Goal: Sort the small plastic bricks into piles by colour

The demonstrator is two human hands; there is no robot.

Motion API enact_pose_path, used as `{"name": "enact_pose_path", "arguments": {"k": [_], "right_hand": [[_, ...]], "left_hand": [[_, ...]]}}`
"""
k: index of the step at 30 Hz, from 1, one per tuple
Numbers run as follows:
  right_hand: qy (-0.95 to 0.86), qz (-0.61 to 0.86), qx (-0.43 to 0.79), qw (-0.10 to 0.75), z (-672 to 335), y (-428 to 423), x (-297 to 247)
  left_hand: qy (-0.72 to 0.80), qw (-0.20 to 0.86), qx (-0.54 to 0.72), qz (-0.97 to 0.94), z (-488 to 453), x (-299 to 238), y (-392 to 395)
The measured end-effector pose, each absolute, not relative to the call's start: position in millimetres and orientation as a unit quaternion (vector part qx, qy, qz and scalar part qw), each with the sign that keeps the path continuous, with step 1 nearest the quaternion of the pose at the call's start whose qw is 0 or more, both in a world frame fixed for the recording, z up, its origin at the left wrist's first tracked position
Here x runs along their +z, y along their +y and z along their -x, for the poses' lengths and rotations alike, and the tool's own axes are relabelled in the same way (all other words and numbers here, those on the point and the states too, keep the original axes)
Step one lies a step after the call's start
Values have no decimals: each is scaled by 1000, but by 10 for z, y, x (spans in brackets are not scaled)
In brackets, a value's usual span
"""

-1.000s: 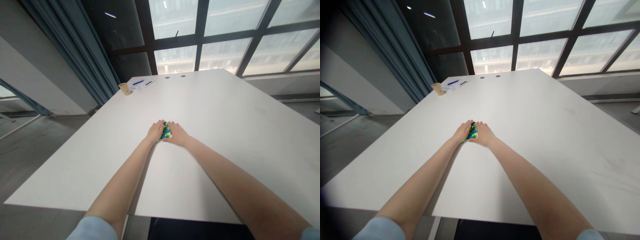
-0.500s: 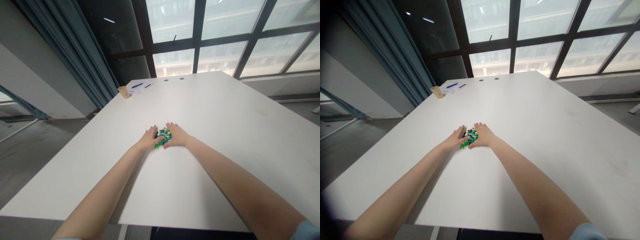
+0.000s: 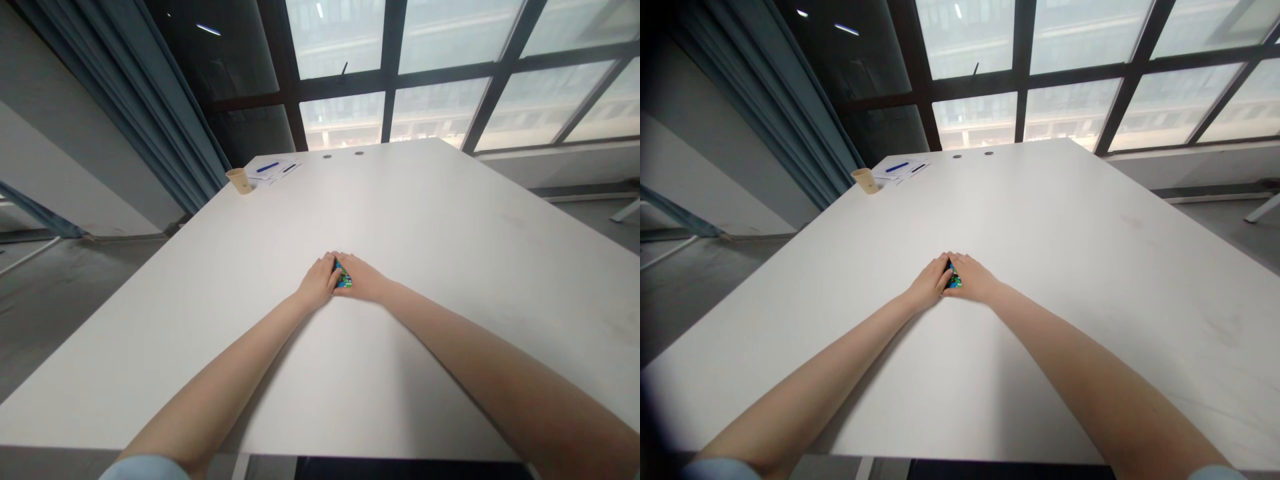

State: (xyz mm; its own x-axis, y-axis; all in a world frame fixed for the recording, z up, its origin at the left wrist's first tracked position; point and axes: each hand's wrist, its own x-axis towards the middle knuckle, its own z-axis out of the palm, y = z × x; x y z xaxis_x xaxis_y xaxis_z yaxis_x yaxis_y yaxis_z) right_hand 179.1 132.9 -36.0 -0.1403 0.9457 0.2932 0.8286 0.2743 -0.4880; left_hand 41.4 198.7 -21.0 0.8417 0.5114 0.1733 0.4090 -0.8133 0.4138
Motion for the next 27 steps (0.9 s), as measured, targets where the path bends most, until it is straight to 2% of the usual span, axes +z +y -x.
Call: {"name": "enact_pose_path", "arguments": {"k": [9,14,16,21,27], "right_hand": [[-717,592,160,332,-1777,909,-313],[-616,634,212,417,-1975,858,-216],[-574,660,222,430,-2100,854,-181],[-569,684,215,403,-2270,740,-150],[-611,680,181,363,-2180,566,-215]], "left_hand": [[236,331,190,-894,-371,-199,1715],[297,427,255,-816,-357,-129,1786],[319,422,288,-798,-362,-44,1805],[354,359,328,-799,-453,141,1541],[296,303,264,-867,-539,4,1060]]}}
